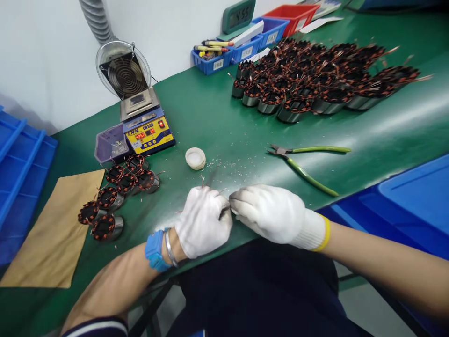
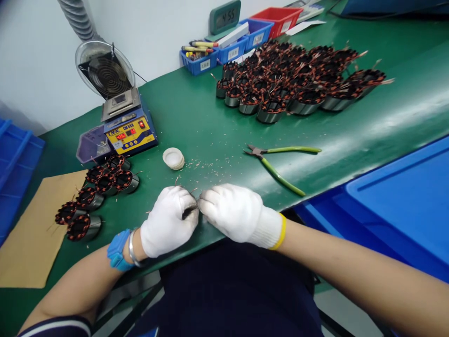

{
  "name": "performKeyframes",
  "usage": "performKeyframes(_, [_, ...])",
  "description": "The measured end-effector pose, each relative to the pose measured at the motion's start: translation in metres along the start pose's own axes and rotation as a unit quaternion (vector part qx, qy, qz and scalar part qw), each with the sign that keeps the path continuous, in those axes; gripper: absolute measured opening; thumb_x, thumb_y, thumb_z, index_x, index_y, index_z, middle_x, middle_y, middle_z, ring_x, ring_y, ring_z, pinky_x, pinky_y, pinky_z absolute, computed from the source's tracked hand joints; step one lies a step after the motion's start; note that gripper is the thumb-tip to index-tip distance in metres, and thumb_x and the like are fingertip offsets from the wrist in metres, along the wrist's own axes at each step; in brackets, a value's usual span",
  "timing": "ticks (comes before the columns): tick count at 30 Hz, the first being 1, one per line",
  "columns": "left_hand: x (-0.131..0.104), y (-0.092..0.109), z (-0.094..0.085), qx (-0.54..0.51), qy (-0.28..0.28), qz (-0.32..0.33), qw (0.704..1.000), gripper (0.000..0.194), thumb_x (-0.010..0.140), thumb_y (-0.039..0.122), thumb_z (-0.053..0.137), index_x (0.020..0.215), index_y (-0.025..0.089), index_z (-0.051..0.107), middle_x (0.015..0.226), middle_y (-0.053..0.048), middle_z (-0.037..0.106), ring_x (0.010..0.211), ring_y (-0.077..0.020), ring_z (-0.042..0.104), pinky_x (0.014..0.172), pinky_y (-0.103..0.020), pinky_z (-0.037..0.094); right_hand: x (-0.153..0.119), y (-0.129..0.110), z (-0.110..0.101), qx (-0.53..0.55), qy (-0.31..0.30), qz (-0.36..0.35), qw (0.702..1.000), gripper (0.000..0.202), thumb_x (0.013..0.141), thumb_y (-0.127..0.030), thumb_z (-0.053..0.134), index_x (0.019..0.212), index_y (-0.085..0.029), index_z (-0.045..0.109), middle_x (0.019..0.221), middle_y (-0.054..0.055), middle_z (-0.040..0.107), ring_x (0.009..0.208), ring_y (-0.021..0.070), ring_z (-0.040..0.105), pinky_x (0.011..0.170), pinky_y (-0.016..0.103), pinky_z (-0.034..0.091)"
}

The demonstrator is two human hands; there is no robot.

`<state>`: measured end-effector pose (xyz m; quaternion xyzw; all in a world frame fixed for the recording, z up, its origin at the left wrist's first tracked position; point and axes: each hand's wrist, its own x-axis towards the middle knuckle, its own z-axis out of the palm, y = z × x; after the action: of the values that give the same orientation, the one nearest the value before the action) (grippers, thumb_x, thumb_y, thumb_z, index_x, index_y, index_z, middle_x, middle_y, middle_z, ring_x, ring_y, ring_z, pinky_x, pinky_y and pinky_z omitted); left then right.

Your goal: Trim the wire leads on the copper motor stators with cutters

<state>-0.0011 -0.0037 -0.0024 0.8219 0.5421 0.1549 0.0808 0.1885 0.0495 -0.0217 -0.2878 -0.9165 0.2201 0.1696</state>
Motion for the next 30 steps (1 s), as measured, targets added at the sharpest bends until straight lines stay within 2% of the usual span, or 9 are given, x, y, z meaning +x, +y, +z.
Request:
performKeyframes(3, [-0.001,0.000,-0.001,-0.003,-0.012,-0.007,1.000,0.017,0.087,0.017,0.054,0.073,0.020,0.062,0.075,-0.005,0.066,0.079,-0.0218,0.059,0.079,-0.038,0.047,0.004,-0.009,0.001,0.155,-0.066,0.136,0.976,0.023,0.094,-0.025,0.044,0.083,-0.020,0.064,0.065,0.002,0.070,0.058,0.0176,0.065,0.055,0.027,0.047])
performKeyframes(6, [0.000,0.002,-0.003,-0.008,-0.024,-0.005,1.000,0.018,0.088,0.017,0.053,0.072,0.020,0.062,0.075,-0.005,0.067,0.078,-0.0214,0.059,0.078,-0.038,0.047,0.003,-0.008,-0.002,0.155,-0.097,0.164,0.969,0.021,0.093,-0.027,0.046,0.087,-0.021,0.065,0.067,0.001,0.071,0.058,0.0173,0.066,0.055,0.026,0.049])
performKeyframes(10, [0.001,0.003,-0.003,-0.015,-0.020,0.001,1.000,0.017,0.086,0.016,0.053,0.072,0.021,0.061,0.074,-0.005,0.066,0.077,-0.0215,0.059,0.078,-0.038,0.046,-0.003,0.004,-0.008,-0.067,0.011,-0.069,0.995,0.025,0.092,-0.022,0.051,0.104,-0.017,0.072,0.106,0.015,0.076,0.092,0.0287,0.071,0.084,0.044,0.054])
performKeyframes(12, [0.001,0.003,-0.002,-0.016,-0.018,0.000,1.000,0.017,0.086,0.016,0.053,0.072,0.020,0.061,0.073,-0.005,0.066,0.076,-0.0217,0.059,0.077,-0.038,0.046,-0.003,0.006,-0.008,-0.048,-0.005,-0.115,0.992,0.028,0.091,-0.016,0.048,0.103,-0.017,0.073,0.108,0.016,0.076,0.096,0.0296,0.071,0.091,0.048,0.053])
performKeyframes(19, [-0.001,0.002,-0.003,-0.014,-0.019,0.007,1.000,0.016,0.086,0.017,0.053,0.073,0.020,0.062,0.075,-0.005,0.066,0.078,-0.0215,0.059,0.079,-0.038,0.047,0.001,-0.012,0.000,0.239,-0.111,0.192,0.945,0.030,0.099,-0.028,0.038,0.084,-0.020,0.062,0.060,0.001,0.068,0.051,0.0155,0.063,0.051,0.025,0.049])
performKeyframes(21, [-0.001,0.002,-0.004,-0.015,-0.020,0.009,1.000,0.016,0.086,0.017,0.054,0.072,0.020,0.061,0.074,-0.005,0.066,0.077,-0.0210,0.059,0.078,-0.038,0.047,0.000,-0.009,-0.003,0.167,-0.088,0.156,0.969,0.024,0.096,-0.030,0.046,0.086,-0.019,0.065,0.074,0.005,0.073,0.062,0.0185,0.068,0.058,0.029,0.052])
performKeyframes(23, [0.000,0.002,-0.004,-0.011,-0.022,0.010,1.000,0.017,0.085,0.016,0.053,0.070,0.021,0.059,0.073,-0.005,0.065,0.075,-0.0205,0.058,0.077,-0.037,0.047,-0.002,-0.002,-0.007,0.007,-0.020,0.013,1.000,0.021,0.092,-0.027,0.051,0.097,-0.019,0.070,0.096,0.012,0.076,0.080,0.0238,0.071,0.074,0.037,0.056])
performKeyframes(26, [0.001,0.002,-0.003,-0.008,-0.016,0.010,1.000,0.019,0.085,0.015,0.052,0.068,0.021,0.059,0.070,-0.004,0.063,0.074,-0.0206,0.058,0.076,-0.037,0.047,-0.003,0.006,-0.011,-0.123,0.018,-0.173,0.977,0.031,0.090,-0.015,0.046,0.108,-0.017,0.072,0.109,0.016,0.075,0.094,0.0279,0.070,0.093,0.048,0.052])
performKeyframes(30, [0.001,0.003,-0.004,-0.018,-0.019,0.012,1.000,0.017,0.085,0.015,0.053,0.070,0.020,0.061,0.072,-0.005,0.065,0.076,-0.0209,0.058,0.077,-0.038,0.047,0.000,-0.001,-0.007,0.023,-0.042,-0.017,0.999,0.023,0.090,-0.023,0.048,0.091,-0.018,0.070,0.090,0.012,0.076,0.080,0.0246,0.071,0.078,0.040,0.056])
